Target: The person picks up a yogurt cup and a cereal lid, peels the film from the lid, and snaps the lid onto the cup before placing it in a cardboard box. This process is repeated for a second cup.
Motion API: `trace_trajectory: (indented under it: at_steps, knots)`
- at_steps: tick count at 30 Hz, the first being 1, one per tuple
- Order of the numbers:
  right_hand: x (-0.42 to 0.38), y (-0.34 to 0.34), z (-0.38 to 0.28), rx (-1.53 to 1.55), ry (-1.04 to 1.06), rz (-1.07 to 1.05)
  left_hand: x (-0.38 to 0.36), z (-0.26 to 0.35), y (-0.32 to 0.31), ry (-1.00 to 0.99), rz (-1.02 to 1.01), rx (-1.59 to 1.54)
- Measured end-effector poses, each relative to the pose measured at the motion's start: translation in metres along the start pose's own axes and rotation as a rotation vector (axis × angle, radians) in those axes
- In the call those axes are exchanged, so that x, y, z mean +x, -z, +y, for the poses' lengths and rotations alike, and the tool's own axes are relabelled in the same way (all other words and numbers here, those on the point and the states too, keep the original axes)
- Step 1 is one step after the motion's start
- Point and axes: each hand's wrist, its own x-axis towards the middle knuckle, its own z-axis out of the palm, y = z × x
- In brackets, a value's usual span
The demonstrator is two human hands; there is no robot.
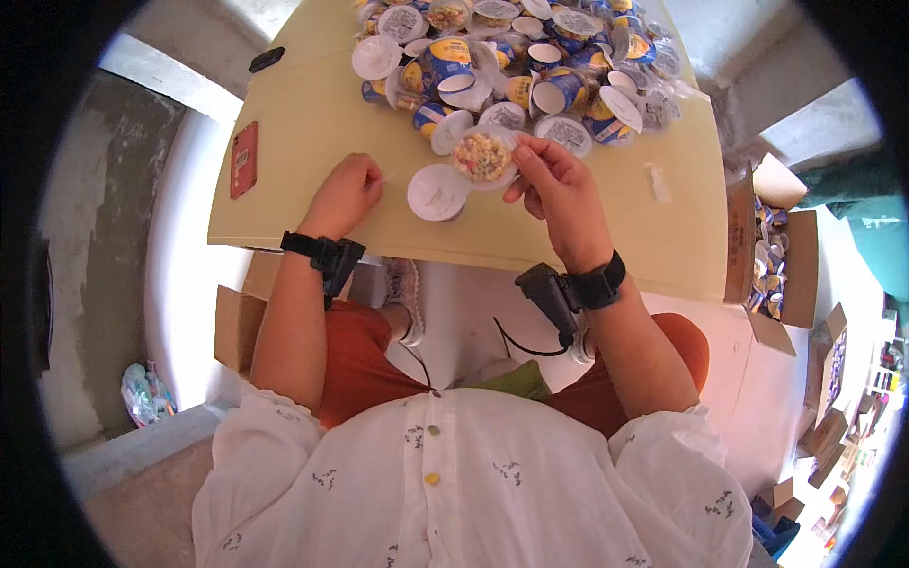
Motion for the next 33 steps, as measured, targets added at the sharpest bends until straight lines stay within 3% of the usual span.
trace_trajectory:
  at_steps: [4,6,10,12,15,18,25,27,33]
  knots:
    - [-0.003,-0.001,-0.003,0.017,0.009,0.003,-0.004,0.014,0.002,-0.089,0.169,0.056]
    - [-0.005,-0.001,-0.005,0.028,0.015,0.019,-0.007,0.027,0.013,-0.115,0.277,-0.110]
    - [-0.003,0.000,-0.003,0.054,0.014,0.028,-0.023,0.073,0.022,-0.083,0.241,-0.316]
    - [-0.001,-0.001,-0.002,0.059,0.010,0.015,-0.025,0.082,0.015,-0.245,0.196,-0.145]
    - [0.001,-0.004,-0.001,0.068,-0.011,0.028,-0.025,0.093,0.008,-0.284,0.091,-0.085]
    - [0.002,-0.004,0.002,0.103,-0.002,0.009,-0.028,0.093,0.007,-0.350,0.112,-0.057]
    - [0.002,-0.013,0.006,0.083,-0.019,-0.025,-0.025,0.081,0.009,-0.323,0.198,-0.154]
    - [0.003,-0.017,0.007,0.083,-0.031,-0.022,-0.026,0.085,0.015,-0.096,0.184,-0.457]
    - [0.003,-0.029,0.012,0.030,-0.051,-0.112,-0.026,0.090,0.004,-0.237,0.191,-0.409]
